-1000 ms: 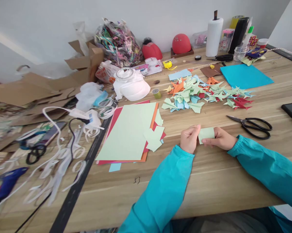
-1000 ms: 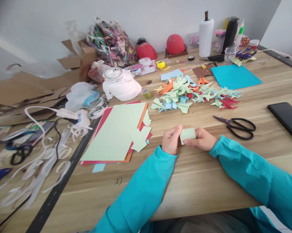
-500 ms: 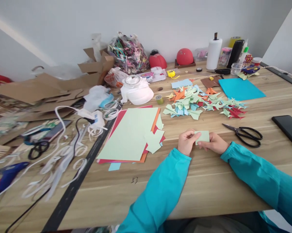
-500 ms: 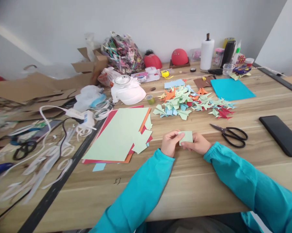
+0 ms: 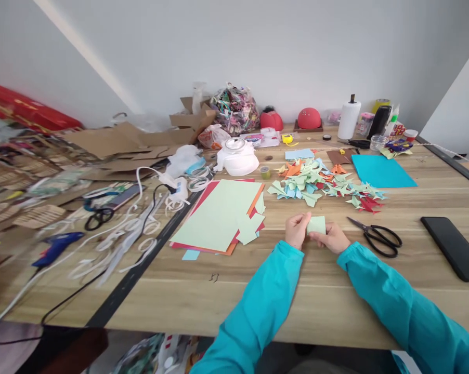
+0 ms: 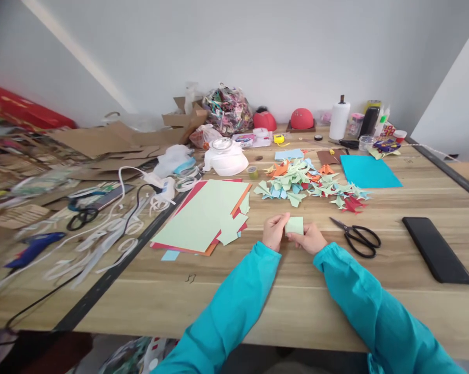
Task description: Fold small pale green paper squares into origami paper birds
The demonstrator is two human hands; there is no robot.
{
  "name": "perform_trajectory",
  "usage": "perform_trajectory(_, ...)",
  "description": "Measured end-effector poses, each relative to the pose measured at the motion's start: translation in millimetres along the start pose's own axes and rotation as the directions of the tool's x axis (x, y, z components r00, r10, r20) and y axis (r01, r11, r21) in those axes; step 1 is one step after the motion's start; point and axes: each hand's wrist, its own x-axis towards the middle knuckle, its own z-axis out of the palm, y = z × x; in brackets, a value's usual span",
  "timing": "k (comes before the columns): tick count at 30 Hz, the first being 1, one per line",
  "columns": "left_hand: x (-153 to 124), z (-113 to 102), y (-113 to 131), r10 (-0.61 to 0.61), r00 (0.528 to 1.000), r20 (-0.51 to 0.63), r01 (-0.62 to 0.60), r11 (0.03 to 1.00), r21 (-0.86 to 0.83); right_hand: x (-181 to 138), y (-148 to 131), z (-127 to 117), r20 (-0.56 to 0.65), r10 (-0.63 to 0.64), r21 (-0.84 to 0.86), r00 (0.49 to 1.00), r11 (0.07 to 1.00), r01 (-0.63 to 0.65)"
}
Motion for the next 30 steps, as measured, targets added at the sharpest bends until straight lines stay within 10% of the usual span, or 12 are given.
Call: perform_trajectory(30,7.3,-0.1,1.0,-0.133,0.972,0.195,0.173,0.964,-0.204,-6.6,-11.4,1.6,-0.133,0.036,0.099,0.99,0.995,-0.023)
